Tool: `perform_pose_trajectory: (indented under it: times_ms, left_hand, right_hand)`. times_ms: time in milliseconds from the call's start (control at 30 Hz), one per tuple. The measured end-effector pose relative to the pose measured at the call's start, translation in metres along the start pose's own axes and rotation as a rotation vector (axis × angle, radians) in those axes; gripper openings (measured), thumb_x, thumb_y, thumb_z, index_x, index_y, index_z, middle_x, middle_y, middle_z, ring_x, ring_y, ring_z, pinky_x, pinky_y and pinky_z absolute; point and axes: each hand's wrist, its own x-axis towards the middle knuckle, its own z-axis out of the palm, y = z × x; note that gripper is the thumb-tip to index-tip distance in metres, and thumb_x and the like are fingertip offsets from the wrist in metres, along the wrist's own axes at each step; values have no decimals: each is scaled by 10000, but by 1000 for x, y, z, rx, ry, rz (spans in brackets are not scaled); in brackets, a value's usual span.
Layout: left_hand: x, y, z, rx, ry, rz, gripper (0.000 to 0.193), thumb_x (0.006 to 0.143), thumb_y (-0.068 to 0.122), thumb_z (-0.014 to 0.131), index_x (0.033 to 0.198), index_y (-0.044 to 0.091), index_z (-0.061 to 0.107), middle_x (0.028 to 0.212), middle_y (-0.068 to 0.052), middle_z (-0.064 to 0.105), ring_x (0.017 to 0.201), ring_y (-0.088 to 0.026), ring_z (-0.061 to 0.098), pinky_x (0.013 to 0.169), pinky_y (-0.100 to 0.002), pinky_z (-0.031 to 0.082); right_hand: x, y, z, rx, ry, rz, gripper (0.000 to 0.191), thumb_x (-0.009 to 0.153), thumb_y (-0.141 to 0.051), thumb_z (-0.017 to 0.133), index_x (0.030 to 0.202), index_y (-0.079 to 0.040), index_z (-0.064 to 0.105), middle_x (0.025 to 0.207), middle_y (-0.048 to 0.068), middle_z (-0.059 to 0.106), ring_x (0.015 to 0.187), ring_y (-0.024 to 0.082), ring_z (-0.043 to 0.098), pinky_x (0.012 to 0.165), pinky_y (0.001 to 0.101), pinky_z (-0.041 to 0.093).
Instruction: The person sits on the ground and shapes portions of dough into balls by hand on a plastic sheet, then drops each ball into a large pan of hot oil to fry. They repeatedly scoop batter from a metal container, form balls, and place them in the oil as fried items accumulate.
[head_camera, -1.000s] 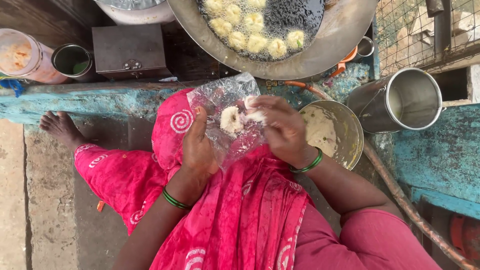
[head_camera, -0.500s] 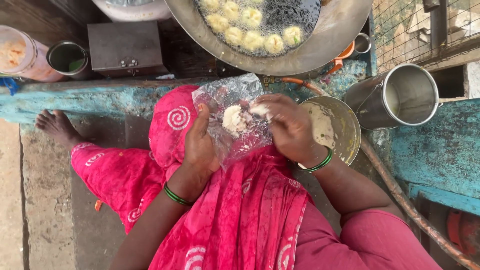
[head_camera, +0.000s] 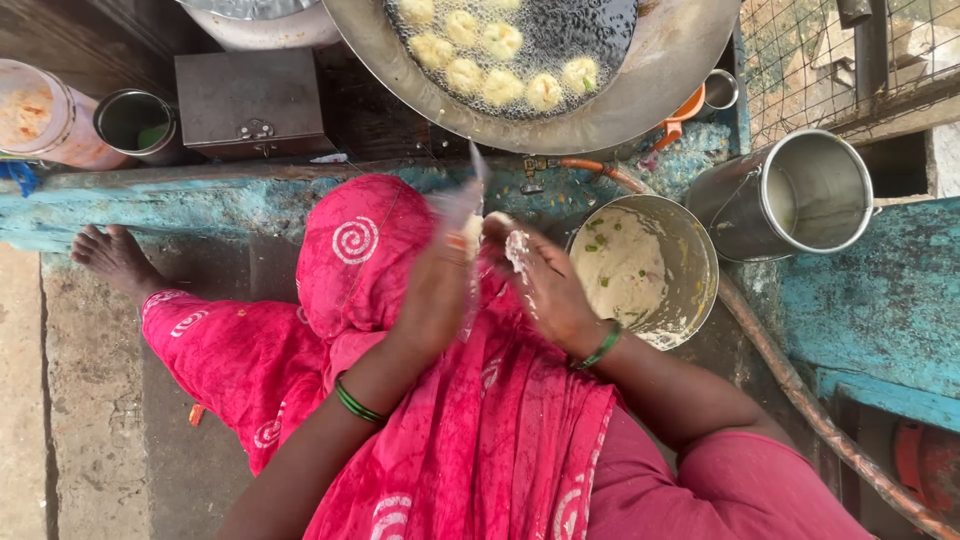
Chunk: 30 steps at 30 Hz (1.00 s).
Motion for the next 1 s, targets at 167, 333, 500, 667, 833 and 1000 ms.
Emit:
perform_pose_trajectory:
  times_ms: [167,333,500,667,833,1000]
  left_hand:
    - [6,-17,-8,327,26,119,576,1142,354,405,1621,40,346,1641,-269,337,1492,-443,369,1217,-506,345]
    - [13,12,-60,-974,340,-251,544,1085,426,377,1517,96,379,1428,-190,505,1269,-372,563,1081,-554,495]
    - [5,42,-67,-837,328,-165,579,1104,415,330,1548,56,430,1458,-206,565,1299,-354,580,1111,-521,489]
    - [4,34,-53,-861,268,-224,585,1116,379,298,1569,21,390,1492,-216,535,1347,-356,555,1156,-508,460]
    - [0,24,-60,-828,216,-248,614,1108,390,276,1606,35,328,1491,-237,525,1349,-365,535,1140,-501,437]
    - [-1,22,-60,-889,199,-250,610,1108,386,271,1606,40,327,1495,-228,509,1369,-368,518,1161,-513,426]
  right_hand:
    - [11,23,-2,-27,-68,118,378,1035,-266,551,1257,36,594,1194,179,702,1122,268,662,977,408,552]
    - [38,-10,-4,-62,-199,3,379,1035,-321,482,1223,-12,592,1171,124,674,1110,243,654,992,409,515]
    - [127,-103,-34,-957,-163,-365,332,1089,-305,527,1085,3,648,904,105,641,849,197,621,772,367,513]
    - [257,-132,-63,-1692,-71,-653,252,1027,-201,577,1007,-6,735,862,211,703,736,327,669,709,471,540]
    - [287,-121,-68,-2070,-207,-571,199,932,-136,637,1003,-40,796,965,237,740,870,399,707,822,504,560]
    - [249,-140,-50,-1803,-183,-665,170,966,-53,632,1041,-62,784,957,171,739,816,280,734,697,383,605]
